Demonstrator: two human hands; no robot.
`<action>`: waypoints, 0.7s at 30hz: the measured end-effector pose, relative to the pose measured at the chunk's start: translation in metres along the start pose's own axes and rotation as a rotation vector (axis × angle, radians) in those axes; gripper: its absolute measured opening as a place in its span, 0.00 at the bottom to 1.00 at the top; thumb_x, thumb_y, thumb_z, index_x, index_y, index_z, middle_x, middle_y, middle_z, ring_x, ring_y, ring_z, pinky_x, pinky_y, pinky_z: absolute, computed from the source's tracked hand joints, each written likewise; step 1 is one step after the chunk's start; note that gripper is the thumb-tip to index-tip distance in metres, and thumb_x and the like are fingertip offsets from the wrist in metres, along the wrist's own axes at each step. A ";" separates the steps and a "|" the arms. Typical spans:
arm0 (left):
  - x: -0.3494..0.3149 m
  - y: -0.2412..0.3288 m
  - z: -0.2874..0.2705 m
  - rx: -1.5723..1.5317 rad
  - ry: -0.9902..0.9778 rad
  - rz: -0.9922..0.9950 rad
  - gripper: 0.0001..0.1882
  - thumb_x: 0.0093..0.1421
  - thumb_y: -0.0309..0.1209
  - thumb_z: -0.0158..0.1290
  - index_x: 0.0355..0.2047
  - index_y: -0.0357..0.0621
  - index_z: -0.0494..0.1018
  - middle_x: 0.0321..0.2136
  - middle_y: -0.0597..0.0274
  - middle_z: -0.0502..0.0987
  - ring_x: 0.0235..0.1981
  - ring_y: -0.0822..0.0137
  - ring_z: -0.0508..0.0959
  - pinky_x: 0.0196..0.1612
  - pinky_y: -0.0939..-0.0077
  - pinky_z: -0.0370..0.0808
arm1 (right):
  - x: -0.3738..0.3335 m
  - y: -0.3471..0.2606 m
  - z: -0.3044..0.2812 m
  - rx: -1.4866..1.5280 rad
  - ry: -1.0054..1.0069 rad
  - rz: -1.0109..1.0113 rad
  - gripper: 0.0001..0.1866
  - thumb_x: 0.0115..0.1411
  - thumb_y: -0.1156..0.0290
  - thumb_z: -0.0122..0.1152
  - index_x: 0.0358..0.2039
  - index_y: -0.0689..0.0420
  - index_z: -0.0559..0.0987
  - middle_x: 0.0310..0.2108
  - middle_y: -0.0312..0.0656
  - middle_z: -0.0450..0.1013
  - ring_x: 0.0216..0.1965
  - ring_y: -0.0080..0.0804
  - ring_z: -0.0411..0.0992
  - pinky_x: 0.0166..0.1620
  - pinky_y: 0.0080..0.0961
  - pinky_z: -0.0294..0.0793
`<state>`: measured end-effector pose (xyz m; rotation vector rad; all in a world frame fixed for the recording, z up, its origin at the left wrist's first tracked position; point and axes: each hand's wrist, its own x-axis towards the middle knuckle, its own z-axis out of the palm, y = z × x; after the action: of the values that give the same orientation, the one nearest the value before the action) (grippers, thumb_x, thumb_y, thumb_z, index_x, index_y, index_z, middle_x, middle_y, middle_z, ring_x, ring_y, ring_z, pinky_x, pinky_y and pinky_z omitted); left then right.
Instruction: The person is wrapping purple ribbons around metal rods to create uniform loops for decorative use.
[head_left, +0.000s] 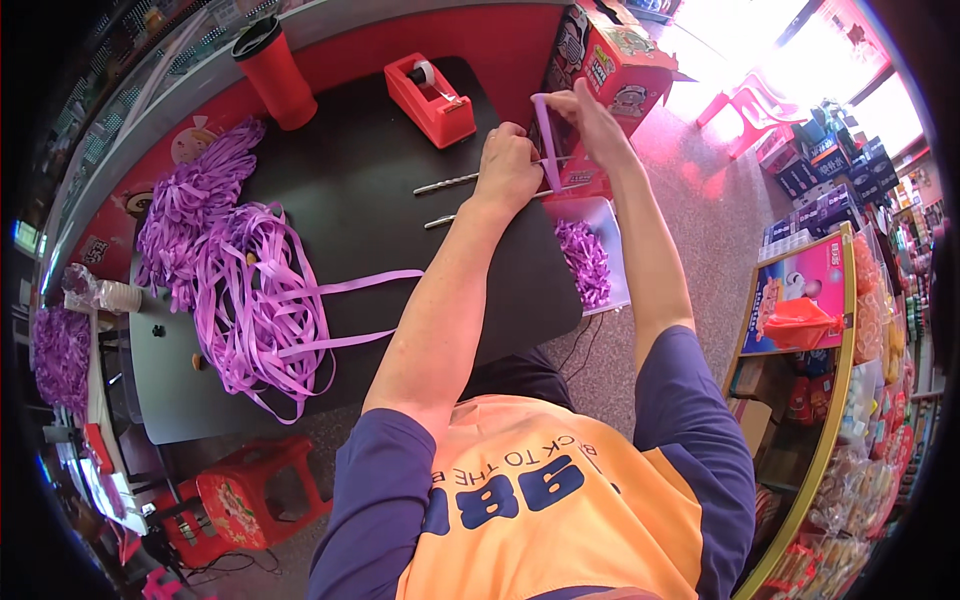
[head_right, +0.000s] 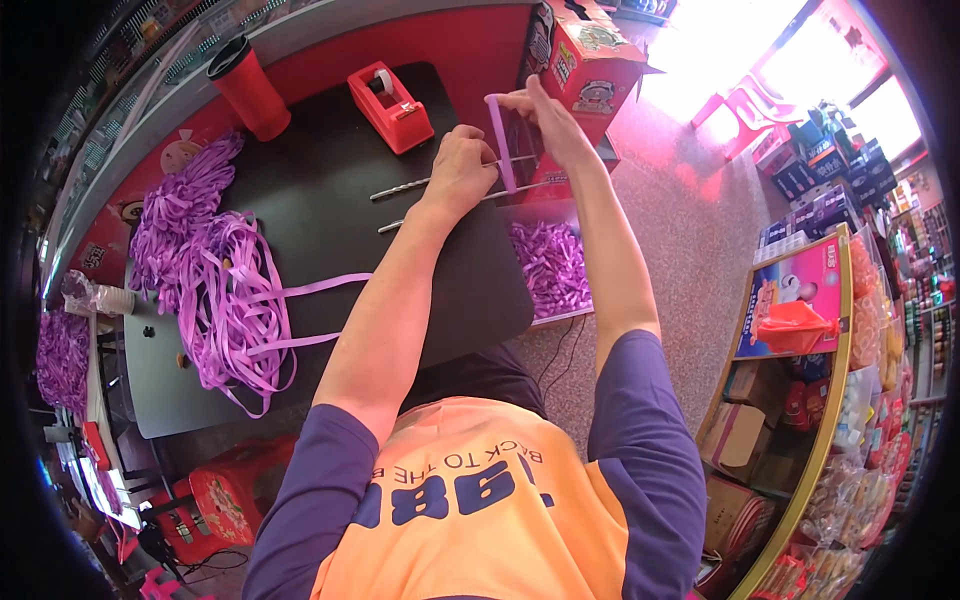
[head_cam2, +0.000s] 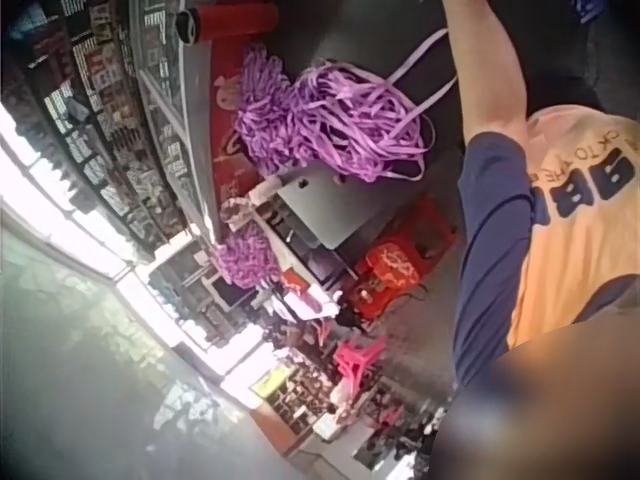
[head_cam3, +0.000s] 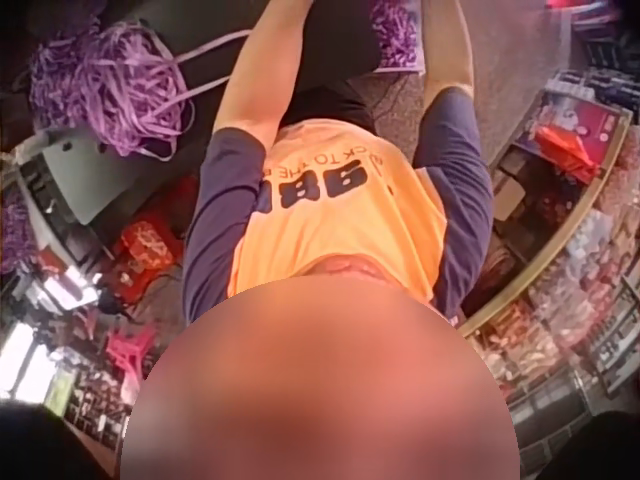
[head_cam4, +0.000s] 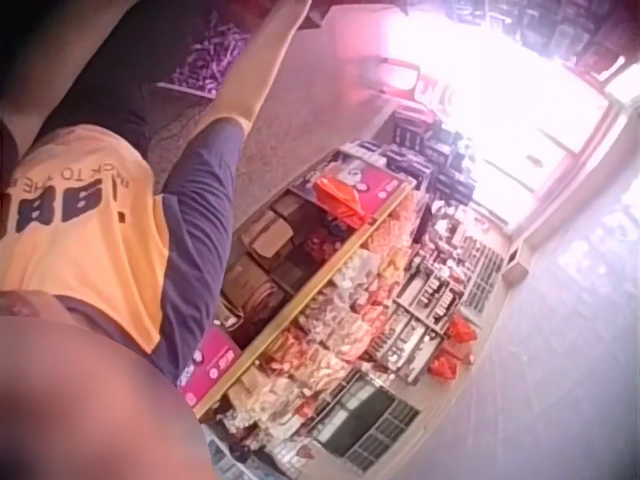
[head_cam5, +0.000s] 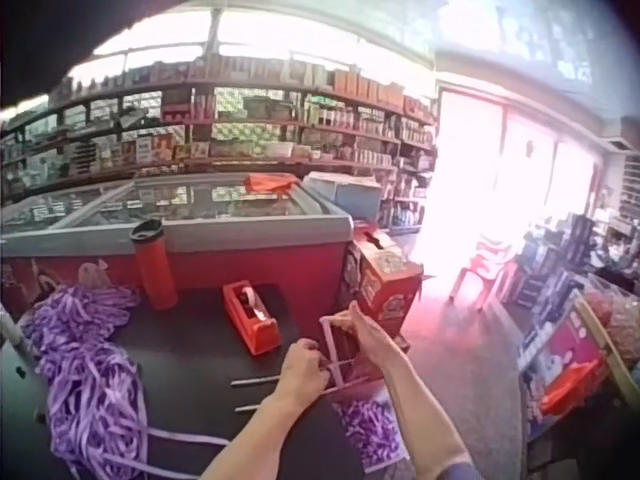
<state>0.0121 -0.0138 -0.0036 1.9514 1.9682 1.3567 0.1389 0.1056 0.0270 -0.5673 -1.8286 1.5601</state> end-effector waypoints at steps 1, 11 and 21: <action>0.000 0.000 -0.001 0.010 -0.038 -0.021 0.06 0.41 0.23 0.56 0.22 0.39 0.79 0.39 0.51 0.73 0.45 0.53 0.71 0.50 0.65 0.68 | 0.004 0.010 -0.001 -0.054 -0.028 0.009 0.34 0.67 0.45 0.28 0.45 0.61 0.77 0.39 0.34 0.72 0.44 0.23 0.67 0.52 0.25 0.62; 0.002 0.000 0.004 0.005 -0.002 0.010 0.06 0.40 0.22 0.56 0.22 0.39 0.79 0.38 0.53 0.73 0.44 0.53 0.71 0.49 0.66 0.68 | -0.018 0.100 -0.009 0.039 -0.002 0.322 0.34 0.65 0.42 0.33 0.46 0.61 0.75 0.40 0.37 0.73 0.41 0.23 0.69 0.46 0.23 0.68; -0.002 -0.004 0.001 0.067 -0.021 0.082 0.10 0.42 0.24 0.54 0.27 0.47 0.80 0.39 0.55 0.74 0.45 0.53 0.71 0.50 0.64 0.67 | -0.142 0.019 0.046 0.010 0.098 0.190 0.29 0.67 0.49 0.35 0.45 0.62 0.75 0.32 0.30 0.67 0.34 0.20 0.61 0.43 0.21 0.61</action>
<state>0.0101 -0.0143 -0.0075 2.0892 1.9694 1.2978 0.2019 -0.0220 -0.0234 -0.8186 -1.7336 1.6327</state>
